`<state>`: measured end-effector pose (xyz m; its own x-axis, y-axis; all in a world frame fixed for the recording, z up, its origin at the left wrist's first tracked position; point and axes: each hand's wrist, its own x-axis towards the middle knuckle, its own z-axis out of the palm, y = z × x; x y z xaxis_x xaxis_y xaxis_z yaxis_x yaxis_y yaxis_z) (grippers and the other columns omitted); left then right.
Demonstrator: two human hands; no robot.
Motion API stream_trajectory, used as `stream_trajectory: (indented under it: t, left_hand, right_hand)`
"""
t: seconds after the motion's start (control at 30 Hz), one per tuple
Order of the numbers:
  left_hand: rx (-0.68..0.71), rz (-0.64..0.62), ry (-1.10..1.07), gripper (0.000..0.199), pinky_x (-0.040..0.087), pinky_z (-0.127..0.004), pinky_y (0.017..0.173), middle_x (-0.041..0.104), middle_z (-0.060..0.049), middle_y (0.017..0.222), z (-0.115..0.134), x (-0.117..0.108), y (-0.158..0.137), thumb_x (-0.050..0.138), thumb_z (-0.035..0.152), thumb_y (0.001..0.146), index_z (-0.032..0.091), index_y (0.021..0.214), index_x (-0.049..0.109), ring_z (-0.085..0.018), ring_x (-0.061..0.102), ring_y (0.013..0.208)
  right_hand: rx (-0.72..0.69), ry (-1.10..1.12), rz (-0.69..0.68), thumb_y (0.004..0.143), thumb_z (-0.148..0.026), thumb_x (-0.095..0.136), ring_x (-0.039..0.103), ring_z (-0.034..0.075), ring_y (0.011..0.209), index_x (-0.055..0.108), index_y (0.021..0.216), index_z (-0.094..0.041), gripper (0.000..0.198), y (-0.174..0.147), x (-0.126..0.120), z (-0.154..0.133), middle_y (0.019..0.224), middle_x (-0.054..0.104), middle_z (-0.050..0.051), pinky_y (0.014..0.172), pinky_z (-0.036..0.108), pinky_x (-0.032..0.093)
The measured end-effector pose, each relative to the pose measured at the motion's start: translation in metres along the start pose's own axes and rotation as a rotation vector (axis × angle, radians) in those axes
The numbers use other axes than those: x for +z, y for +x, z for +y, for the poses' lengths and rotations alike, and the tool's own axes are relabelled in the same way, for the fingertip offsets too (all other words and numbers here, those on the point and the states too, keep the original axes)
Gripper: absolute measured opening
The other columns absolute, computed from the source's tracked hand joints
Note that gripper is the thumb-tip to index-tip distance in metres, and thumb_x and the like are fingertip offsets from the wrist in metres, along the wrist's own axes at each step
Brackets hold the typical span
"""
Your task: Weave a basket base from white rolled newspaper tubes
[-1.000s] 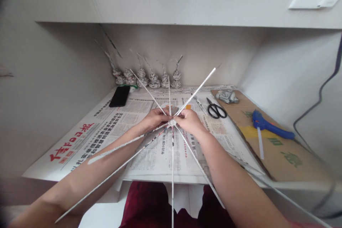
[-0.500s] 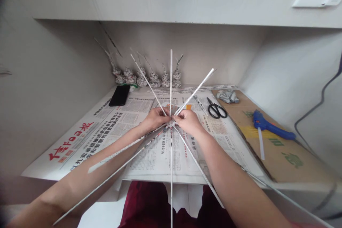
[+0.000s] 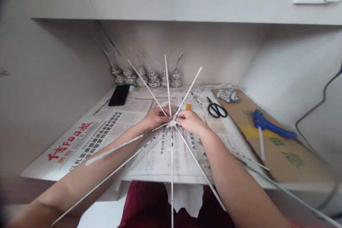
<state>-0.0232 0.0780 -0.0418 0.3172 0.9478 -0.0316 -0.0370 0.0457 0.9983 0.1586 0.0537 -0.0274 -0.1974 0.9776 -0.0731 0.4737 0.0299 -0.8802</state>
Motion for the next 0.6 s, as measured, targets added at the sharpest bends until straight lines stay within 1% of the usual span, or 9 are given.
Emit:
stream_trajectory:
  t: [0.1, 0.23, 0.3, 0.4, 0.47, 0.6]
  left_hand:
    - [-0.005, 0.007, -0.005, 0.024, 0.043, -0.023, 0.057, 0.063, 0.002, 0.059, -0.0007, 0.0, 0.0002, 0.082, 0.013, 0.054, 0.014, 0.068, 0.063, -0.01, 0.055, 0.053]
    - [-0.015, 0.017, -0.034, 0.021, 0.043, -0.023, 0.057, 0.063, 0.001, 0.059, -0.0017, 0.0002, 0.0013, 0.08, 0.01, 0.055, 0.013, 0.067, 0.064, -0.01, 0.055, 0.052]
    - [-0.02, 0.024, -0.044, 0.02, 0.044, -0.023, 0.057, 0.063, 0.001, 0.057, -0.0025, 0.0003, 0.0023, 0.079, 0.008, 0.056, 0.013, 0.068, 0.064, -0.009, 0.054, 0.051]
    - [-0.022, 0.041, -0.045, 0.018, 0.043, -0.023, 0.057, 0.062, 0.002, 0.055, -0.0035, 0.0002, 0.0033, 0.078, 0.008, 0.057, 0.013, 0.068, 0.065, -0.009, 0.053, 0.05]
    - [-0.02, 0.039, -0.04, 0.017, 0.044, -0.023, 0.058, 0.062, 0.001, 0.056, -0.0031, 0.0004, 0.0027, 0.078, 0.009, 0.057, 0.013, 0.069, 0.066, -0.01, 0.054, 0.05]
    - [-0.025, 0.048, -0.004, 0.019, 0.043, -0.023, 0.058, 0.063, 0.001, 0.058, 0.0011, 0.002, -0.0017, 0.077, 0.01, 0.057, 0.013, 0.07, 0.065, -0.01, 0.054, 0.052]
  right_hand:
    - [-0.04, -0.033, 0.031, 0.073, -0.028, 0.064, 0.051, 0.011, 0.053, 0.071, 0.07, -0.018, 0.012, 0.0012, -0.0007, 0.0013, 0.057, 0.062, -0.003, 0.053, 0.022, 0.04]
    - [-0.038, 0.012, 0.079, 0.069, -0.026, 0.066, 0.058, 0.013, 0.062, 0.07, 0.07, -0.018, 0.009, 0.0027, -0.0008, 0.0007, 0.066, 0.068, 0.0, 0.062, 0.024, 0.044]
    - [-0.041, 0.001, 0.107, 0.068, -0.024, 0.067, 0.061, 0.015, 0.065, 0.07, 0.071, -0.017, 0.008, 0.0044, 0.0001, 0.0014, 0.07, 0.071, 0.002, 0.065, 0.025, 0.046]
    - [-0.044, -0.032, 0.153, 0.065, -0.022, 0.069, 0.063, 0.016, 0.067, 0.069, 0.073, -0.017, 0.01, 0.0071, 0.0023, 0.0044, 0.073, 0.072, 0.003, 0.064, 0.026, 0.047]
    - [-0.042, -0.014, 0.176, 0.065, -0.022, 0.07, 0.063, 0.016, 0.067, 0.069, 0.076, -0.017, 0.012, 0.0076, 0.0035, 0.0063, 0.073, 0.072, 0.003, 0.063, 0.025, 0.047]
    - [-0.08, -0.013, 0.138, 0.065, -0.021, 0.069, 0.063, 0.016, 0.066, 0.07, 0.074, -0.018, 0.009, 0.005, 0.0047, 0.0063, 0.07, 0.071, 0.001, 0.061, 0.025, 0.047]
